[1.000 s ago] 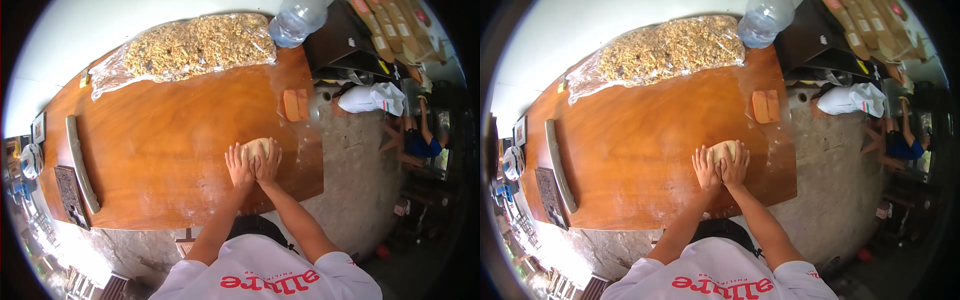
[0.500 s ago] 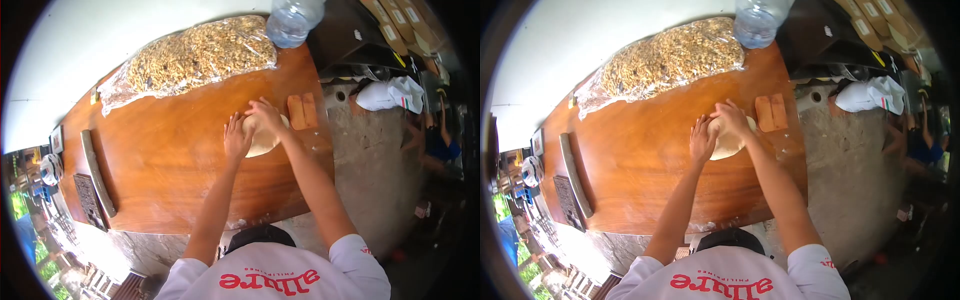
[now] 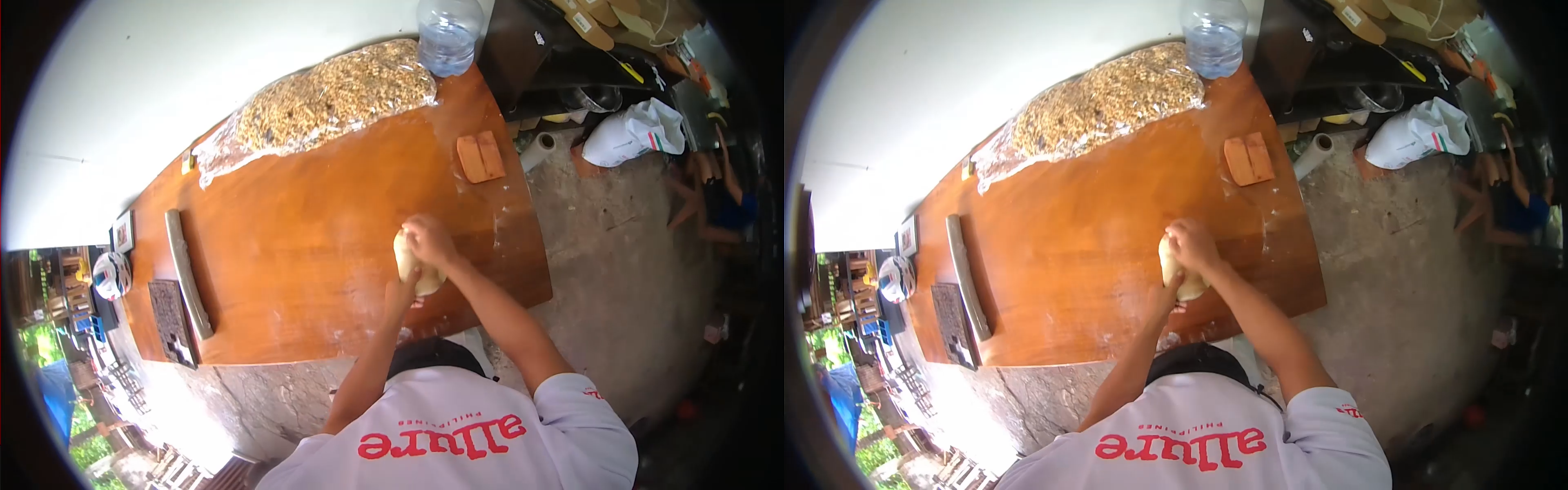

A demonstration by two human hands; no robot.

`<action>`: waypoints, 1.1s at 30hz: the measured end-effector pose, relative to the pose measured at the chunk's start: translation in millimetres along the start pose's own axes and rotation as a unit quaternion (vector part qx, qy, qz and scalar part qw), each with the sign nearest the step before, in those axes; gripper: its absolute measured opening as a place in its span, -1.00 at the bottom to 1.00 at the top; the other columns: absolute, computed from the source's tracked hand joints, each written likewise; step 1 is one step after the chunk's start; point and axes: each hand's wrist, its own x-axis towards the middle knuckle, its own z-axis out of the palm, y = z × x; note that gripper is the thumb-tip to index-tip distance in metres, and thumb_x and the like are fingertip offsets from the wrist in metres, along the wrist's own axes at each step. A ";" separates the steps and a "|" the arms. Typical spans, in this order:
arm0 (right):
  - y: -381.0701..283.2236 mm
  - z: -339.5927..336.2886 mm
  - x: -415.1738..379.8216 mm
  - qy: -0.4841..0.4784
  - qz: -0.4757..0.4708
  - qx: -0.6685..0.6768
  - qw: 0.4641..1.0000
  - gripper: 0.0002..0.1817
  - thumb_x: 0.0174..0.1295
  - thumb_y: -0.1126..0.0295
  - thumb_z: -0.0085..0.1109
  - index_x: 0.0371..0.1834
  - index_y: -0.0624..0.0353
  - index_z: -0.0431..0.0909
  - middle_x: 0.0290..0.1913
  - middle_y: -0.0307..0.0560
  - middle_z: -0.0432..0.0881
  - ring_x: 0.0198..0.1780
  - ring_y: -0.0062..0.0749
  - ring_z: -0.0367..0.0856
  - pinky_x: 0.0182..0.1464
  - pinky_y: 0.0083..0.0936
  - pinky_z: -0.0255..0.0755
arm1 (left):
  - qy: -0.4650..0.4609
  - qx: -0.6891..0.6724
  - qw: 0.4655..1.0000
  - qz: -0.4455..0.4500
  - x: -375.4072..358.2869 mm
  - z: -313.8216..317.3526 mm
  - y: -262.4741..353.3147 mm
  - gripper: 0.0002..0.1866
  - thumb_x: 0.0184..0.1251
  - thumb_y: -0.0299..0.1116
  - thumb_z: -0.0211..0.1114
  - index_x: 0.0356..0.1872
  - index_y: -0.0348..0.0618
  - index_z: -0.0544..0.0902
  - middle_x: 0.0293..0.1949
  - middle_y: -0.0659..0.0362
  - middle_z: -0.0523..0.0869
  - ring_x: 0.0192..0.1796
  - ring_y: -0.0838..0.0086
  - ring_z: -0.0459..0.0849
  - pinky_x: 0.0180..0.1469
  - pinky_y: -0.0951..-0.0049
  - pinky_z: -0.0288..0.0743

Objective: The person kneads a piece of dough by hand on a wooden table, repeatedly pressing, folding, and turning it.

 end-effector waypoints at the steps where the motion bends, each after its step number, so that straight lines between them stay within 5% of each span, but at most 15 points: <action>1: -17.7 5.9 -26.5 0.041 -0.027 -0.055 0.997 -0.65 0.27 0.35 0.21 0.09 0.25 0.61 0.15 0.11 0.62 0.27 0.12 0.53 0.32 -0.14 0.42 | 0.007 -0.008 1.000 -0.013 -11.4 -7.7 -21.3 -0.38 0.37 0.06 0.40 0.02 -0.45 0.62 -0.41 0.04 0.74 -0.48 0.37 0.76 -0.46 0.44 0.71; 2: -37.0 13.7 -55.8 0.081 -0.053 -0.107 0.990 -0.53 0.30 0.30 0.18 0.23 0.31 0.55 0.26 0.16 0.57 0.36 0.14 0.46 0.40 -0.09 0.34 | 0.009 -0.015 1.000 -0.015 -16.4 -20.7 -48.3 -0.38 0.37 0.06 0.40 0.02 -0.45 0.62 -0.41 0.04 0.74 -0.48 0.37 0.76 -0.46 0.44 0.71; 4: -55.4 29.3 -117.2 0.041 -0.070 -0.172 0.982 -0.42 0.34 0.21 0.10 0.33 0.37 0.44 0.38 0.21 0.45 0.46 0.15 0.34 0.49 -0.05 0.20 | -0.065 -0.010 0.981 0.182 -14.4 -51.8 -89.5 -0.42 0.40 -0.02 0.39 0.18 -0.33 0.58 -0.33 0.07 0.77 -0.38 0.35 0.79 -0.30 0.49 0.72; 6: -62.4 43.9 -149.7 -0.004 -0.082 -0.235 0.969 -0.31 0.38 0.12 0.02 0.44 0.44 0.32 0.50 0.27 0.33 0.55 0.17 0.21 0.57 0.00 0.06 | -0.068 0.017 0.987 0.147 -30.0 -90.7 -104.1 -0.55 0.41 -0.12 0.35 0.13 -0.28 0.65 -0.39 0.07 0.76 -0.33 0.34 0.79 -0.23 0.44 0.67; 8: -57.1 51.4 -146.5 -0.054 -0.097 -0.283 0.953 -0.19 0.41 -0.01 -0.10 0.51 0.49 0.19 0.59 0.33 0.15 0.64 0.15 0.04 0.63 0.02 -0.16 | 0.008 0.287 0.927 0.239 -34.2 -113.7 -76.1 -0.64 0.43 -0.19 0.26 -0.01 -0.32 0.71 -0.41 -0.05 0.76 -0.32 0.28 0.79 -0.24 0.32 0.63; 10: -58.7 48.6 -106.0 -0.079 -0.119 -0.284 0.948 -0.18 0.31 0.02 0.02 0.47 0.49 0.25 0.57 0.36 0.17 0.61 0.18 0.09 0.62 0.00 -0.12 | 0.043 0.311 0.912 0.265 -5.4 -123.0 -66.6 -0.61 0.45 -0.15 0.21 -0.07 -0.34 0.72 -0.39 -0.14 0.75 -0.27 0.15 0.78 -0.19 0.21 0.59; 11: -59.4 43.6 -81.5 -0.102 -0.129 -0.295 0.941 -0.31 0.28 0.05 0.06 0.32 0.41 0.47 0.50 0.27 0.35 0.53 0.03 0.27 0.58 -0.05 0.02 | 0.075 0.311 0.898 0.302 3.6 -122.5 -53.1 -0.61 0.47 -0.12 0.20 -0.07 -0.31 0.72 -0.36 -0.14 0.76 -0.24 0.07 0.78 -0.16 0.16 0.59; 13: -58.2 12.0 -18.3 -0.201 0.040 -0.231 0.951 -0.56 0.36 0.07 0.07 -0.26 0.28 0.70 -0.25 0.04 0.79 -0.15 -0.12 0.77 -0.05 -0.05 0.58 | 0.153 0.253 0.880 0.371 23.5 -104.4 -19.0 -0.56 0.50 -0.06 0.13 -0.18 -0.31 0.72 -0.30 -0.22 0.74 -0.18 -0.12 0.74 -0.09 0.01 0.56; 14: -53.5 1.1 0.3 -0.069 0.081 0.119 0.987 -0.59 0.44 0.14 0.04 -0.32 0.29 0.69 -0.44 0.07 0.73 -0.33 -0.01 0.74 -0.23 0.00 0.59 | 0.200 0.196 0.875 0.395 28.9 -89.7 -4.6 -0.49 0.53 -0.02 0.08 -0.30 -0.33 0.72 -0.28 -0.28 0.72 -0.14 -0.23 0.70 -0.05 -0.09 0.53; 16: -55.1 -0.5 16.0 0.007 0.162 0.046 0.986 -0.63 0.49 0.17 0.01 -0.19 0.25 0.69 -0.22 0.12 0.76 -0.16 0.04 0.73 -0.08 -0.03 0.58 | 0.171 0.166 0.894 0.380 32.2 -66.1 26.3 -0.44 0.57 0.05 0.01 -0.25 -0.31 0.70 -0.21 -0.26 0.73 -0.06 -0.23 0.69 0.01 -0.09 0.52; 18: -35.2 26.8 4.0 0.187 -0.043 -0.143 0.971 -0.66 0.48 0.20 0.02 0.03 0.22 0.64 0.02 0.16 0.71 0.05 0.04 0.68 0.08 -0.07 0.54 | 0.118 0.157 0.910 0.364 36.0 -47.4 27.3 -0.44 0.57 0.05 0.00 -0.23 -0.31 0.70 -0.19 -0.26 0.73 -0.05 -0.22 0.68 0.02 -0.08 0.51; 20: -35.9 53.5 -51.3 0.023 0.019 -0.245 0.969 -0.60 0.40 0.36 0.01 0.26 0.20 0.53 0.22 0.12 0.61 0.24 0.03 0.56 0.22 -0.06 0.45 | 0.113 0.140 0.900 0.397 35.7 -22.5 18.2 -0.47 0.60 0.01 -0.01 -0.22 -0.32 0.67 -0.22 -0.25 0.73 -0.09 -0.24 0.66 -0.01 -0.08 0.50; 25: -74.7 58.3 -149.2 0.138 -0.001 -0.143 0.980 -0.47 0.41 0.28 0.00 0.40 0.26 0.42 0.38 0.19 0.47 0.46 0.15 0.34 0.51 0.04 0.14 | 0.119 0.170 0.781 0.589 -25.3 -15.4 -59.2 -0.60 0.57 -0.17 0.05 0.16 -0.30 0.55 0.28 -0.20 0.54 0.38 -0.14 0.45 0.42 -0.07 0.27; 28: -68.7 83.4 -190.4 0.183 0.047 -0.187 0.964 -0.44 0.46 0.18 -0.08 0.44 0.25 0.38 0.45 0.18 0.39 0.50 0.18 0.28 0.52 0.13 0.05 | 0.052 0.214 0.762 0.609 -27.5 -18.1 -79.1 -0.57 0.49 -0.22 0.10 0.22 -0.32 0.50 0.36 -0.15 0.48 0.47 -0.16 0.34 0.54 -0.14 0.09; 33: -46.0 66.7 -108.5 0.134 0.110 -0.271 0.947 -0.43 0.48 0.12 -0.16 0.47 0.14 0.38 0.48 0.17 0.36 0.53 0.16 0.23 0.52 0.15 0.00 | 0.029 0.278 0.779 0.561 41.0 -17.5 -22.5 -0.56 0.49 -0.21 0.03 0.23 -0.27 0.52 0.38 -0.18 0.45 0.48 -0.20 0.31 0.54 -0.19 0.04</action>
